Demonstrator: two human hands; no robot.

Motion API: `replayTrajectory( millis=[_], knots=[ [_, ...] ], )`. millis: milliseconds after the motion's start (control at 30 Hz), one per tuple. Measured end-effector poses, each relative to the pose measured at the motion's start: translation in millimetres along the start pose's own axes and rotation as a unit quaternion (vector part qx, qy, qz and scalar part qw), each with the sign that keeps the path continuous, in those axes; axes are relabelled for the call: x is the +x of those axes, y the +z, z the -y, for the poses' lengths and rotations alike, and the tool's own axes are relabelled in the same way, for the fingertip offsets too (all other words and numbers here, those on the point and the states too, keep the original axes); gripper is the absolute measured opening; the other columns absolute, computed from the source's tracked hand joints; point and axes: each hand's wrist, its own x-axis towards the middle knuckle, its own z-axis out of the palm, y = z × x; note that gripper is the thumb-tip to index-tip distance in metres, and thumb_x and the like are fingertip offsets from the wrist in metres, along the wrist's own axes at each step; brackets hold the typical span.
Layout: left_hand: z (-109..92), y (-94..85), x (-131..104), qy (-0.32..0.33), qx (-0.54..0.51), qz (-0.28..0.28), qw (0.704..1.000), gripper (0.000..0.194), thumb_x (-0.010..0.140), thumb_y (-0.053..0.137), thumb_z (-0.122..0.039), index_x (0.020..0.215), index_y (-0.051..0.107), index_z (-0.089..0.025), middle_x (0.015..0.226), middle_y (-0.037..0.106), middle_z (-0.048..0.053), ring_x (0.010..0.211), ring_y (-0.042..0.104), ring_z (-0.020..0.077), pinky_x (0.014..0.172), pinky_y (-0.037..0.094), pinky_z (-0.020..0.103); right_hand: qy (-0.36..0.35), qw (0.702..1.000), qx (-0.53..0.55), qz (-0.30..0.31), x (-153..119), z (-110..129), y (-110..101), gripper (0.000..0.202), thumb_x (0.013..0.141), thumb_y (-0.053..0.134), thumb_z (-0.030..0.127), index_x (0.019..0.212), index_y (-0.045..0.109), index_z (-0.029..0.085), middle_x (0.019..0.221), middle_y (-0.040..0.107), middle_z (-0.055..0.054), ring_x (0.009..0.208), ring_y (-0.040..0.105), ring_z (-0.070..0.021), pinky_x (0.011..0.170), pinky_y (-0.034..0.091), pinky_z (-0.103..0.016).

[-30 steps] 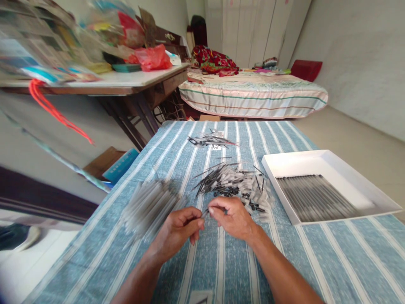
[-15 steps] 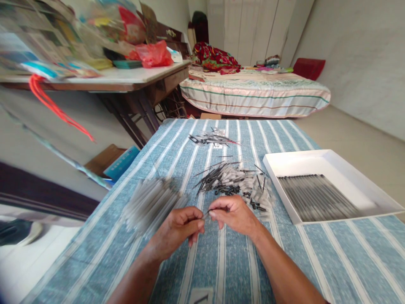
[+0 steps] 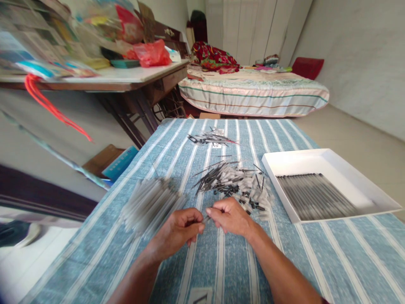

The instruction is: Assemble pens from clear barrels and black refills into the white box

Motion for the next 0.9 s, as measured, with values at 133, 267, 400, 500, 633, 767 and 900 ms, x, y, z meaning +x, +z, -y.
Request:
replayTrajectory(
  millis=[133,267,400,500,633,767,900],
  knots=[
    [-1.0,-1.4,-0.4,-0.010,-0.003,-0.010,1.000,0.008,0.073,0.054,-0.023,0.069,0.053,-0.016,0.056,0.052,-0.005,0.044,0.048,0.0084,0.040,0.037,0.019,-0.015,0.998,0.051,0.016,0.1,-0.6,-4.5,0.030,0.082,0.052,0.042,0.073,0.058,0.015,0.055,0.057,0.003,0.038,0.052,-0.0078,0.040,0.038,-0.018],
    [-1.9,-1.5,-0.6,-0.011,-0.003,-0.011,1.000,0.009,0.072,0.055,-0.024,0.068,0.053,-0.016,0.055,0.051,-0.005,0.045,0.048,0.0088,0.040,0.037,0.019,-0.039,0.997,0.066,0.018,-0.3,0.1,-4.0,0.023,0.079,0.057,0.039,0.078,0.056,0.016,0.059,0.059,0.003,0.042,0.055,-0.0082,0.042,0.040,-0.018],
    [-0.6,-0.7,0.0,-0.011,-0.013,-0.006,1.000,0.009,0.072,0.056,-0.024,0.068,0.053,-0.016,0.055,0.052,-0.005,0.044,0.047,0.0086,0.040,0.037,0.019,-0.019,1.000,0.005,0.003,-0.8,0.8,-1.5,0.040,0.084,0.047,0.043,0.055,0.049,0.016,0.045,0.052,0.003,0.034,0.048,-0.0069,0.036,0.034,-0.017],
    [0.3,-0.6,0.3,-0.008,-0.017,-0.012,1.000,0.009,0.072,0.056,-0.024,0.068,0.053,-0.016,0.054,0.052,-0.005,0.043,0.047,0.0087,0.039,0.037,0.019,-0.019,1.000,0.022,0.003,-0.9,1.7,-2.9,0.032,0.081,0.052,0.043,0.065,0.055,0.016,0.051,0.055,0.003,0.036,0.050,-0.0070,0.038,0.036,-0.017],
    [-0.8,-0.4,-0.4,-0.009,-0.009,-0.008,1.000,0.009,0.072,0.055,-0.023,0.067,0.053,-0.016,0.053,0.051,-0.005,0.043,0.047,0.0083,0.040,0.036,0.019,-0.022,0.999,0.034,0.009,-0.6,2.7,-3.1,0.030,0.080,0.053,0.042,0.065,0.053,0.016,0.053,0.057,0.003,0.038,0.052,-0.0074,0.038,0.037,-0.017],
    [-3.6,-0.7,-0.8,-0.013,-0.007,-0.009,1.000,0.008,0.072,0.055,-0.023,0.068,0.052,-0.016,0.054,0.052,-0.005,0.044,0.047,0.0084,0.040,0.037,0.019,0.003,1.000,0.017,0.005,-0.8,2.4,-1.4,0.036,0.083,0.048,0.044,0.059,0.051,0.016,0.047,0.053,0.004,0.034,0.048,-0.0065,0.035,0.034,-0.016],
    [-3.0,-1.0,-0.2,-0.011,0.000,-0.007,1.000,0.009,0.072,0.055,-0.023,0.068,0.053,-0.016,0.054,0.051,-0.005,0.044,0.046,0.0083,0.041,0.036,0.020,-0.013,0.998,0.054,0.017,-1.0,1.3,-1.0,0.027,0.079,0.056,0.042,0.071,0.054,0.016,0.054,0.057,0.004,0.039,0.053,-0.0077,0.038,0.038,-0.017]
  ],
)
